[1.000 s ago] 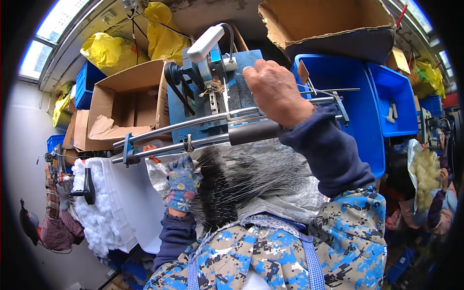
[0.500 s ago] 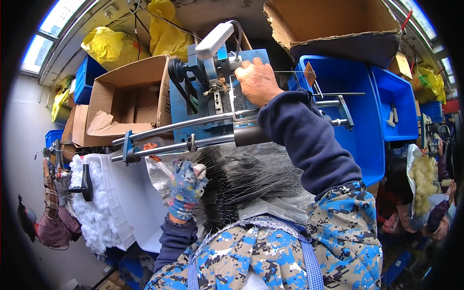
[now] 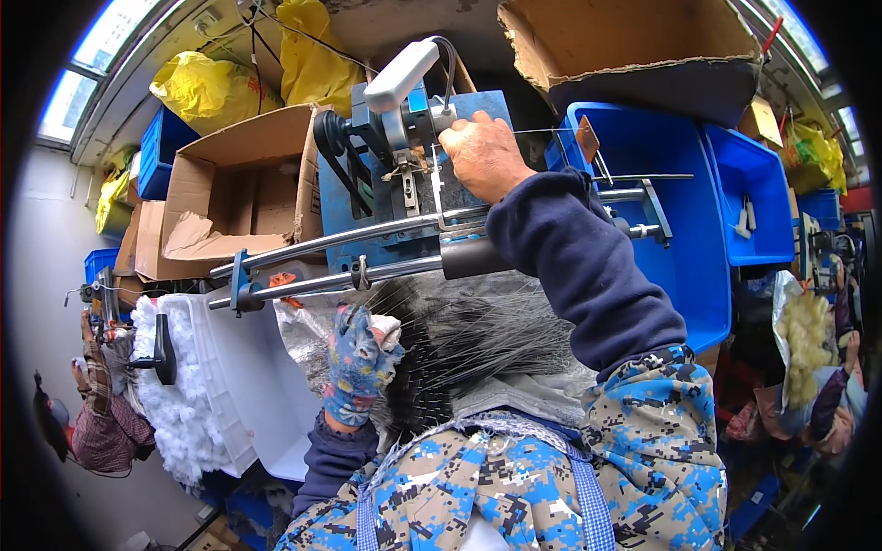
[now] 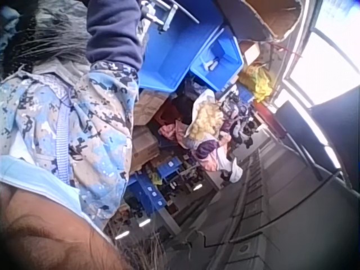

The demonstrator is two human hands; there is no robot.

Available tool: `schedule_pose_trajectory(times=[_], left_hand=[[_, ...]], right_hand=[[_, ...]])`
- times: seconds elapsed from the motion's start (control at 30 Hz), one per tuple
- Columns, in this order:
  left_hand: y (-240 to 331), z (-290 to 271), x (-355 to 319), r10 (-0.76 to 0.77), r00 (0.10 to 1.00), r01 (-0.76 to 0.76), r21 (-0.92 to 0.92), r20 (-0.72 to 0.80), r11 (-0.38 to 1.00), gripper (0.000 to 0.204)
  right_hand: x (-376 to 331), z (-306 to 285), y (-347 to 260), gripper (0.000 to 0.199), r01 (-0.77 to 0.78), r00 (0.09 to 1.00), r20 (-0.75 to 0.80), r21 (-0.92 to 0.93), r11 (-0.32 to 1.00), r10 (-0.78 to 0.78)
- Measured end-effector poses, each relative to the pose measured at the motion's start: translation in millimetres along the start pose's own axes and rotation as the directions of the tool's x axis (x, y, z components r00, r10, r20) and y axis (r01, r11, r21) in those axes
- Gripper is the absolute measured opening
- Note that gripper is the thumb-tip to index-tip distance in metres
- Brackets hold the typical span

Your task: The person operates a blue industrial machine, repeatedly pulling a lever with their right hand while holding a bundle of dark fibers with their left hand. The fibers are fed through the machine's rollers, and the person adjusts the material as needed throughout the process.

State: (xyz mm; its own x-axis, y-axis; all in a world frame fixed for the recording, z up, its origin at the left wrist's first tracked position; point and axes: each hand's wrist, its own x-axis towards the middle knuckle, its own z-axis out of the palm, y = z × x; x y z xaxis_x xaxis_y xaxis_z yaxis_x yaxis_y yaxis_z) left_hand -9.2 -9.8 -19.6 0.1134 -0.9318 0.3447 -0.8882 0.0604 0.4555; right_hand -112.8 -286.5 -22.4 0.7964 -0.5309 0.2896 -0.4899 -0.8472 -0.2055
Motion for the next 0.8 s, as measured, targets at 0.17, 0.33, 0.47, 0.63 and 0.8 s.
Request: schedule_pose_trajectory(times=[0.17, 0.33, 0.47, 0.63, 0.8], left_hand=[[4, 1, 3, -0.012, 1.0, 0.013, -0.03, 0.012, 0.999, 0.03], [4, 1, 3, 0.004, 1.0, -0.004, -0.015, 0.008, 1.0, 0.029], [2, 5, 1, 0.018, 1.0, -0.018, -0.011, -0.016, 1.0, 0.029], [4, 6, 5, 0.043, 0.999, -0.043, -0.024, -0.016, 0.999, 0.027], [7, 6, 4, 0.018, 1.0, -0.018, -0.045, -0.021, 0.999, 0.028]], right_hand=[[3, 4, 1, 0.013, -0.073, 0.995, 0.064, -0.064, 0.995, 0.077], [1, -2, -2, 0.014, -0.085, 0.993, 0.073, -0.088, 0.993, 0.091], [-1, -1, -1, 0.013, -0.046, 0.999, 0.02, -0.04, 0.998, 0.047], [0, -2, -1, 0.012, -0.057, 0.998, 0.024, 0.006, 0.998, 0.057], [1, -1, 1, 0.011, -0.049, 0.999, 0.022, 0.018, 0.999, 0.048]])
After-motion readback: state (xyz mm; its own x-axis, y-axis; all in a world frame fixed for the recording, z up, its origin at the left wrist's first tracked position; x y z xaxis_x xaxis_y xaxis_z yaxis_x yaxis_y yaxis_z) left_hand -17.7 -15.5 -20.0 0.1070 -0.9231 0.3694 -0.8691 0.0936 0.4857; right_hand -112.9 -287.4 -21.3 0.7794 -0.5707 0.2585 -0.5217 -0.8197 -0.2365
